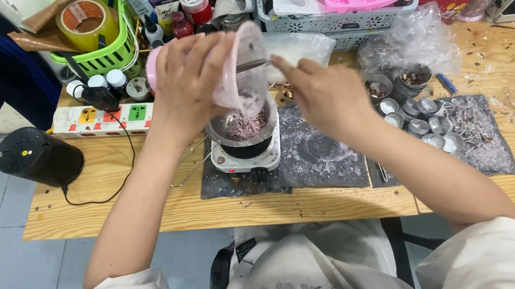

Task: The recorder is mixing purple/pink wax flakes in a cup and transferring them to a melting pot on a heating plate for candle making.

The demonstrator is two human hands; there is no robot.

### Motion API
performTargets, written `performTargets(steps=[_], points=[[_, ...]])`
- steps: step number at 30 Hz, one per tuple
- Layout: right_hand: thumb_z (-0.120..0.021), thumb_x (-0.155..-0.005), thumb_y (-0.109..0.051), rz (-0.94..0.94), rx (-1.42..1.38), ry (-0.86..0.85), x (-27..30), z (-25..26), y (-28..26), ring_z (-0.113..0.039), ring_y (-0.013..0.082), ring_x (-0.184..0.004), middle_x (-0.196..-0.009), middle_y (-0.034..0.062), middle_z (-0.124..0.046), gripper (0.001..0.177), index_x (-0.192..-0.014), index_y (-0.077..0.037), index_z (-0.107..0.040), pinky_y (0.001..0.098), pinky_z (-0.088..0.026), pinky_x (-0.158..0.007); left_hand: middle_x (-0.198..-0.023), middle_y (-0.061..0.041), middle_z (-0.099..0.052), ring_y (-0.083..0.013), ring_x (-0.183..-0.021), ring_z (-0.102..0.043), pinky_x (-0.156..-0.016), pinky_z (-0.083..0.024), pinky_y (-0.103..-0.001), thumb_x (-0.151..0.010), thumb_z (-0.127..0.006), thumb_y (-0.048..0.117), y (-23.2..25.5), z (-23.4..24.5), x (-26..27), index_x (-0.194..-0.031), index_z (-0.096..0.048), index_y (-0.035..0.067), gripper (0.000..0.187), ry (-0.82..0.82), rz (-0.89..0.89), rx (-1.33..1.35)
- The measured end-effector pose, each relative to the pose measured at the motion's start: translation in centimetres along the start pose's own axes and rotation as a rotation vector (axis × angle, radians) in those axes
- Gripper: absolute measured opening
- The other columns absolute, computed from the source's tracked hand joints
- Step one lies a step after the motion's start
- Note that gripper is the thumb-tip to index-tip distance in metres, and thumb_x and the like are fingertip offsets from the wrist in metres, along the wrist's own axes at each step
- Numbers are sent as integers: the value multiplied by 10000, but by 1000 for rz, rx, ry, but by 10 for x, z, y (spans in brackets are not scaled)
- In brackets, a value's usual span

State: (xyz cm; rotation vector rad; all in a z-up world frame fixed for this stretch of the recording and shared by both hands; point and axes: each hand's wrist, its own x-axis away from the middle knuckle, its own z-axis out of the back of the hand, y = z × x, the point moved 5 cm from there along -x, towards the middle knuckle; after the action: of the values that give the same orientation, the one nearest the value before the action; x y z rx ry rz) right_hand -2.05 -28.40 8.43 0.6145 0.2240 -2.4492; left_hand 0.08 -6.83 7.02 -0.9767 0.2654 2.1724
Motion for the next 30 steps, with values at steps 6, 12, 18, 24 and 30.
performTargets(steps=[6, 12, 18, 24, 30], points=[[-576, -1041, -109, -30, 60, -57, 17, 84, 31, -648, 260, -579, -922, 79, -702, 365, -1401, -124, -631, 393, -495, -472, -1486, -106, -451, -340, -1370, -440, -1189, -403, -501, -550, -1038, 386, 40, 8, -46, -1575, -285, 106, 1302, 59, 130, 197], [-617, -871, -80, 48, 272, -101, 33, 151, 30, -686, 313, -848, -988, 119, -686, 385, -1253, -32, -628, 430, -540, -610, -1430, -157, -466, -342, -1351, -468, -1183, -410, -495, -590, -1027, 404, 110, -23, -81, -1535, -260, 20, 1276, 145, 268, 480], [-632, -848, -84, -14, 499, -441, 52, 121, 60, -686, 270, -940, -1026, 115, -668, 383, -1221, -22, -568, 382, -593, -624, -1309, -88, -603, -253, -1233, -622, -1122, -508, -412, -625, -983, 403, 165, -86, -72, -1465, -425, 94, 1054, 153, 418, 903], [-589, -898, -139, -81, 343, -606, 75, 45, 83, -745, 310, -783, -950, 134, -696, 340, -1224, -49, -559, 413, -592, -604, -1419, -212, -380, -369, -1377, -440, -1159, -421, -488, -648, -992, 154, 200, -180, 19, -1522, -253, 9, 1154, 86, 709, 837], [-611, -925, -178, -32, 382, -656, 77, -23, 81, -758, 289, -787, -908, 148, -710, 252, -1155, -73, -618, 377, -608, -568, -1583, -186, -235, -334, -1514, -396, -1246, -461, -436, -863, -813, 69, 216, -217, 56, -1602, 18, 19, 1114, 307, 885, 1154]])
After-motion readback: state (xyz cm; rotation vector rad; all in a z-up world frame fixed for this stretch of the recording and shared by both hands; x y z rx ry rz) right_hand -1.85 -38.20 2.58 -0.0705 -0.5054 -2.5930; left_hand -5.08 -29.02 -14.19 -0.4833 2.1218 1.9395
